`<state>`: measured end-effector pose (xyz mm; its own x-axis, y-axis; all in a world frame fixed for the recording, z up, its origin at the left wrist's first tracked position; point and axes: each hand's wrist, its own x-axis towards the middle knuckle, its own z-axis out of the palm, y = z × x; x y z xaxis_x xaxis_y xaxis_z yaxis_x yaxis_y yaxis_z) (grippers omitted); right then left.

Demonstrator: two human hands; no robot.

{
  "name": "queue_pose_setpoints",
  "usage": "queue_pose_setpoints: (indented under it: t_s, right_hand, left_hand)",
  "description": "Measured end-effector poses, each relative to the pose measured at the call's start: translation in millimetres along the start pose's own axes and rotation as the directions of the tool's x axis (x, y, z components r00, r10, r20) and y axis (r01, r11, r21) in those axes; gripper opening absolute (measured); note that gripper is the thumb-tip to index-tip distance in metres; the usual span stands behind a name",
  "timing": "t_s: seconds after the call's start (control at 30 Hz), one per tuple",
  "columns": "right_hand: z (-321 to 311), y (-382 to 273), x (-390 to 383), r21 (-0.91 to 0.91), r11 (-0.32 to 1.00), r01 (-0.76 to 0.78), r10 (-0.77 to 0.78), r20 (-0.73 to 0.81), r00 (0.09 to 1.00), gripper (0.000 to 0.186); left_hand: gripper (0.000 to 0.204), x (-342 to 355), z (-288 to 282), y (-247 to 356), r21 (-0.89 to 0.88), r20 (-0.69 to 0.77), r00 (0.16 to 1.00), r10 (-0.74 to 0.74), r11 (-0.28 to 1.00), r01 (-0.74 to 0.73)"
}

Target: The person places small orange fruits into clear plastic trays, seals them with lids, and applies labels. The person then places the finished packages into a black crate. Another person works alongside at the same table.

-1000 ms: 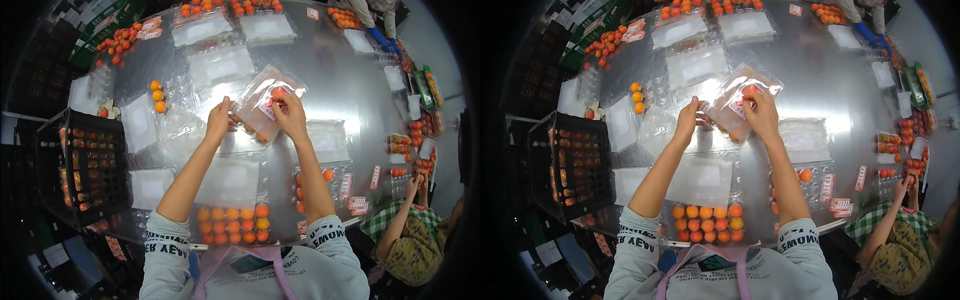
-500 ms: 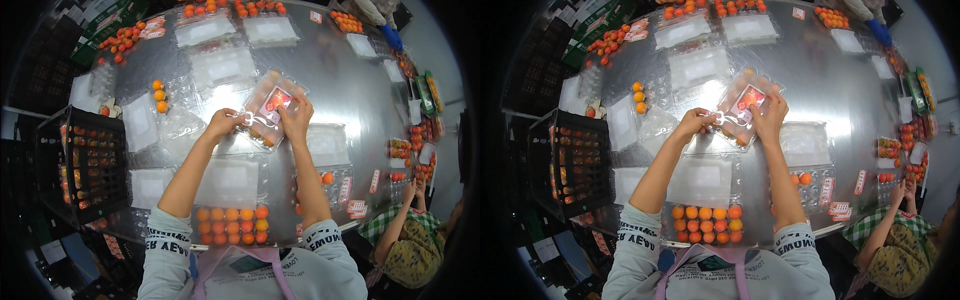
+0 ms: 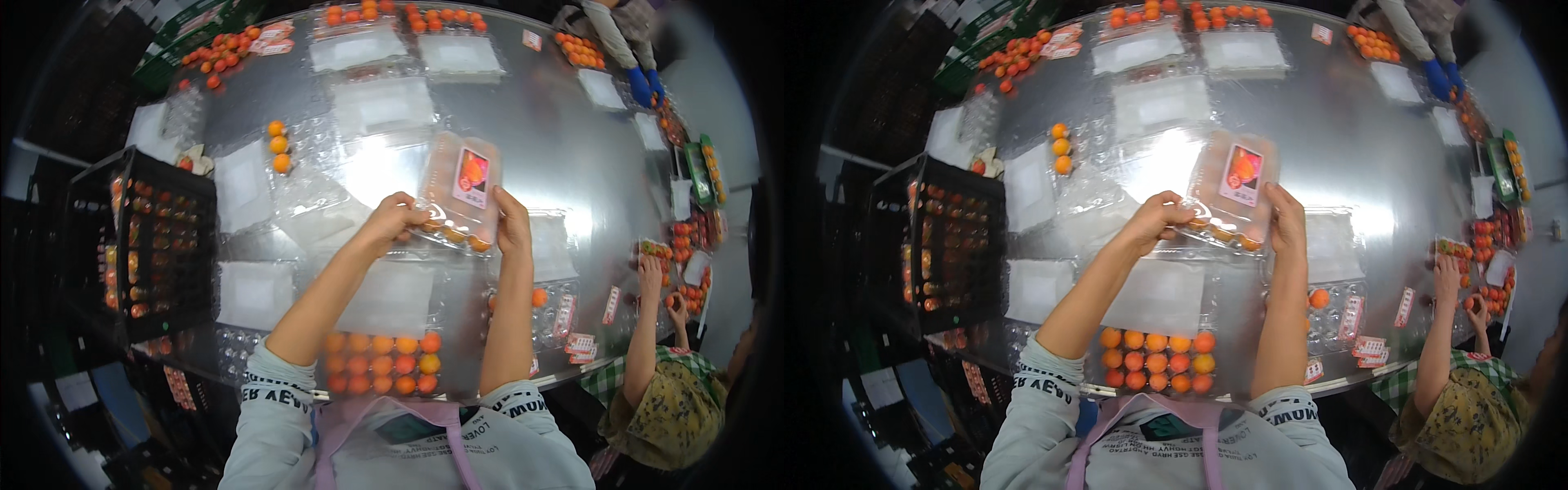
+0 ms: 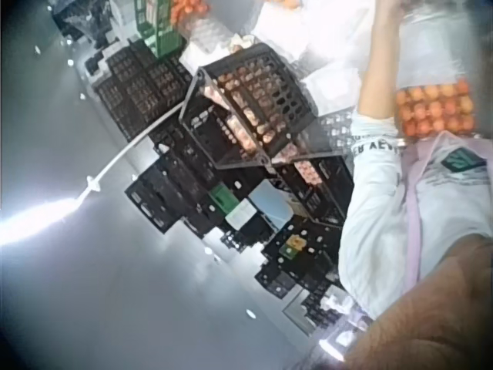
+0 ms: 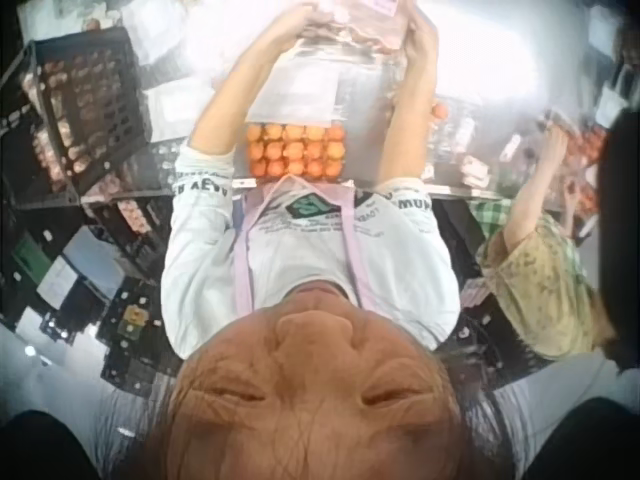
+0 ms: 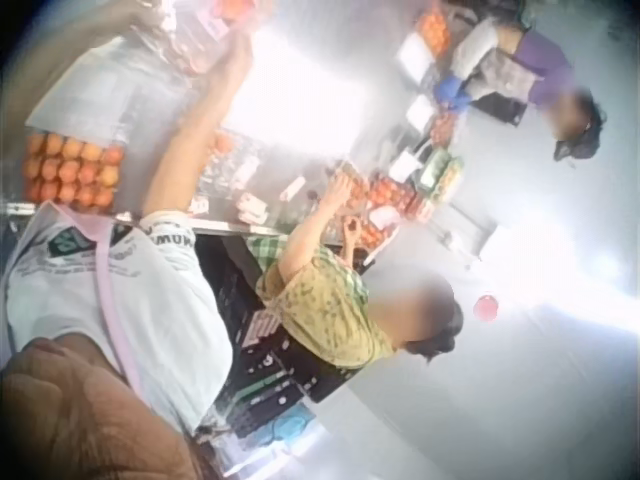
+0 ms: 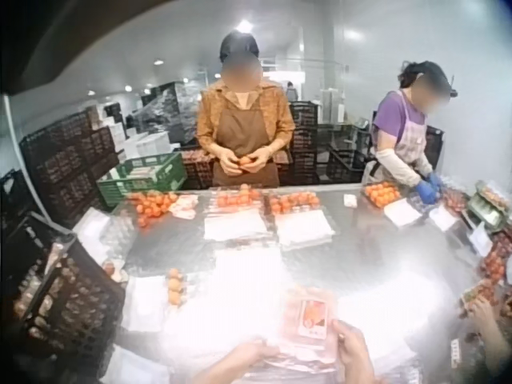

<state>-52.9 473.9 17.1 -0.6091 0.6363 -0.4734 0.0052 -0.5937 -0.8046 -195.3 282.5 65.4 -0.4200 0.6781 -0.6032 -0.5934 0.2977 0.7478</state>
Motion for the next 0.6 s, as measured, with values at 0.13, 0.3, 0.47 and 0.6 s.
queue_pose_setpoints:
  t_s: [0.13, 0.3, 0.47, 0.6]
  right_hand:
    - [3, 5, -8, 0.085, 0.992, 0.098, -0.110, 0.152, 0.982, 0.055]
    - [5, 8, -39, 0.239, 0.963, 0.123, -0.191, 0.288, 0.938, 0.075]
    - [17, -7, -74, 0.459, 0.879, 0.132, -0.324, 0.371, 0.870, 0.073]
    - [18, -22, -106, 0.427, 0.877, 0.218, -0.373, 0.321, 0.870, 0.068]
  left_hand:
    - [0.027, -23, 10, -12, -0.043, 0.040, 0.996, 0.079, 0.996, -0.077]
    - [0.026, -52, 14, -18, 0.008, 0.106, 0.958, 0.267, 0.963, -0.269]
    - [0.026, -85, 27, -1, 0.117, 0.115, 0.901, 0.418, 0.895, -0.430]
    - [0.031, -112, 35, -6, 0.173, 0.095, 0.911, 0.401, 0.895, -0.412]
